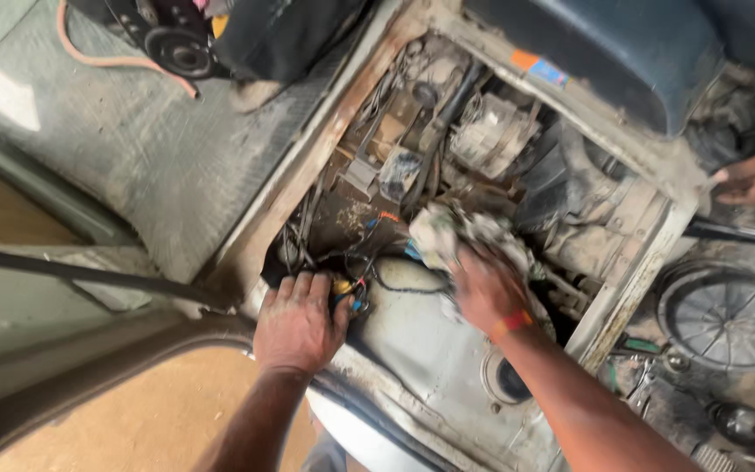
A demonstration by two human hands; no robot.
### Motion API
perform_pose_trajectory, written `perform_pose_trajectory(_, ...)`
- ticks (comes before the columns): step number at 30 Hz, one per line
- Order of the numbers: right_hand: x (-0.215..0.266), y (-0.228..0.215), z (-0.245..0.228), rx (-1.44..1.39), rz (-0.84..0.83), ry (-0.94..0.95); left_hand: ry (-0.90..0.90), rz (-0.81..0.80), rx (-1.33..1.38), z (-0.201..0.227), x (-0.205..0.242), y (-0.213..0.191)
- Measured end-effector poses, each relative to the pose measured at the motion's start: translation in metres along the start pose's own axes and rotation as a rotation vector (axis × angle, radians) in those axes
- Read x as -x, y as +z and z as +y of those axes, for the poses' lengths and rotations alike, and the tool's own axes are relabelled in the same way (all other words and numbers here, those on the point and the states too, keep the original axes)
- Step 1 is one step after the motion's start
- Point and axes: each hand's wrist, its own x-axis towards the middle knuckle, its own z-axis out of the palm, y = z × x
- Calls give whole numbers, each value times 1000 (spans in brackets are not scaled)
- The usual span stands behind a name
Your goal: The person manipulates components inside a vehicle's engine compartment using a wrench and wipes surfaces with a patterned cloth.
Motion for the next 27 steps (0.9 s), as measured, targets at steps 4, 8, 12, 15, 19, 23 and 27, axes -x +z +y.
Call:
perform_pose_trajectory(4,48,-31,25,51,-19,1,-3,35,26,-2,4,4)
perform_pose_trajectory(8,45,-51,50,57,-170,277,38,98,22,-7,0,8)
perform_pose_trajectory(12,-10,0,90,-246,-213,382,8,39,23,-4,5,7)
perform_pose_trajectory(15,-57,80,123,-531,-451,290,-9,2,3,3,-3,3)
perform_pose_trajectory(19,-84,155,145,-614,-627,449,-36,-93,-33,-1,-3,-2)
perform_pose_trajectory(23,-106,137,147,-485,-694,502,-17,-43,-26,2,-14,-3)
perform_pose_trajectory(27,-77,112,123,-332,-808,490,-25,-95,-48,5,2,0)
